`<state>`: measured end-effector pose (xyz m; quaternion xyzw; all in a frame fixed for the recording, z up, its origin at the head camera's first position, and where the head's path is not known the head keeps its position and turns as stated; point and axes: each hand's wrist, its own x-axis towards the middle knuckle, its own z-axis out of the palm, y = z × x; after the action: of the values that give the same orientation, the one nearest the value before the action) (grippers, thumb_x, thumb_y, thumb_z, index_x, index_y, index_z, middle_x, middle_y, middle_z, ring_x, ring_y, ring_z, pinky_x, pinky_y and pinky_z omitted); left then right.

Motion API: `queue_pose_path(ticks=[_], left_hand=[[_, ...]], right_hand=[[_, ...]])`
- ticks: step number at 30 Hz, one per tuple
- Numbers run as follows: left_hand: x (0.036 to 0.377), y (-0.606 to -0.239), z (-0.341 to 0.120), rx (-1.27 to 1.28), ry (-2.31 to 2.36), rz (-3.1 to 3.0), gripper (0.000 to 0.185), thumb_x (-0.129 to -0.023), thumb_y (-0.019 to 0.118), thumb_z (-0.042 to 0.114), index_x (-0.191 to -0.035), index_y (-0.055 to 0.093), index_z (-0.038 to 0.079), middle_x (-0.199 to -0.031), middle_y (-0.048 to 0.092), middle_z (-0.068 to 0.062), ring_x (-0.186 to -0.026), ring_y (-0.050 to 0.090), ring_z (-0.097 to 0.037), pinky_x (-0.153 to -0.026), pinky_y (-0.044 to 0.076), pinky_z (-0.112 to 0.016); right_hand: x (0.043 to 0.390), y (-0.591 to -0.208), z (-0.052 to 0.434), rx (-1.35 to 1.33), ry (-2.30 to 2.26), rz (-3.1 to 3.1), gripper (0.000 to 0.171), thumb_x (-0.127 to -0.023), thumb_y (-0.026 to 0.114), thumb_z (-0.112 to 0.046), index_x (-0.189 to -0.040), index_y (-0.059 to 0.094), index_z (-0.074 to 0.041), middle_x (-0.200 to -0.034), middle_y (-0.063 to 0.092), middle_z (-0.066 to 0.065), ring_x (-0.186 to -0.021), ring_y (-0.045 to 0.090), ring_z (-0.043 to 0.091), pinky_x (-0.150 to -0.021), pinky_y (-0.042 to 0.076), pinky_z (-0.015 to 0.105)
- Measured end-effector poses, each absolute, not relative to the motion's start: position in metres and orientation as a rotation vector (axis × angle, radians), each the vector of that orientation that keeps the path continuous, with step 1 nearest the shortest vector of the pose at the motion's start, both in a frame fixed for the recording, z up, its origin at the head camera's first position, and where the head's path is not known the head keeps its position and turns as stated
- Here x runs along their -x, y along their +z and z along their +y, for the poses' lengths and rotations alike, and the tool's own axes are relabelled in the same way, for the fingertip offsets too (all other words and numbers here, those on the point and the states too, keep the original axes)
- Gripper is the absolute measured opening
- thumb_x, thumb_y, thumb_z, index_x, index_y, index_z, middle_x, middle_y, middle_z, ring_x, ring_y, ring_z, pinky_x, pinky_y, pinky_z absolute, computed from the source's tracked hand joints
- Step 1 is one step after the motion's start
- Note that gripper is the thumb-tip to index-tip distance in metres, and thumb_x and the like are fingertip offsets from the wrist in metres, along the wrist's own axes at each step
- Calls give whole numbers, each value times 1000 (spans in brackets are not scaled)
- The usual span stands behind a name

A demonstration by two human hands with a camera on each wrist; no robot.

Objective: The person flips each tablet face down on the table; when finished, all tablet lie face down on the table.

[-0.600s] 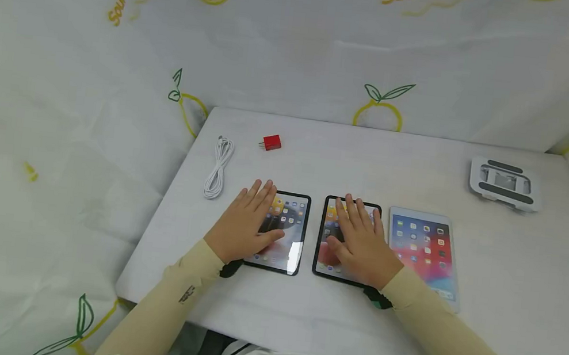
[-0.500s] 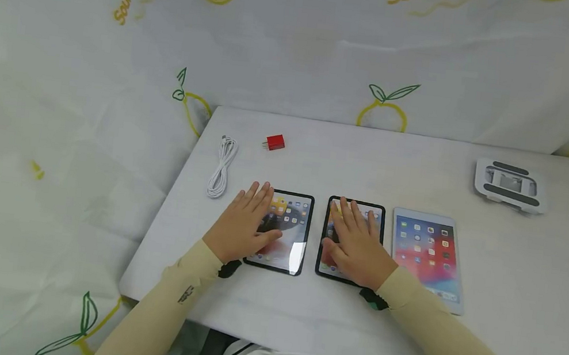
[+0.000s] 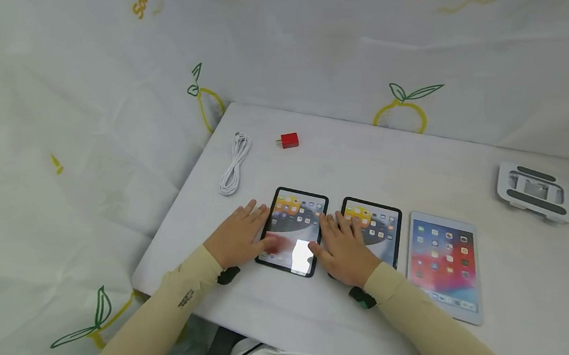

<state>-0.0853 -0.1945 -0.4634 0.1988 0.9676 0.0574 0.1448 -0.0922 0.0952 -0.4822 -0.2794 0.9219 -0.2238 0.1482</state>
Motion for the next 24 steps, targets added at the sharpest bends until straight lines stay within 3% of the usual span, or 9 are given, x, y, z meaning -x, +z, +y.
queue_pose_path(ticks=[12,24], left_hand=[[80,-470,-193,-576,226,2755,68,-112,50,47,-161,44,1,-167,40,-14,-160,22,-36,-128,21,-49],[81,-475,-192,-608,235,2759,67,-114,46,46,-162,42,-1,-167,38,-17,-160,21,-36,-129,22,-45]], right_hand=[[94,-486,88,743,-725,2583,81,-114,40,-51,-167,18,6,-171,21,29,-162,4,44,-125,-6,67],[92,-485,90,665,-965,2465,79,-115,41,-44,-170,5,0,-176,1,23,-162,-11,38,-122,-8,70]])
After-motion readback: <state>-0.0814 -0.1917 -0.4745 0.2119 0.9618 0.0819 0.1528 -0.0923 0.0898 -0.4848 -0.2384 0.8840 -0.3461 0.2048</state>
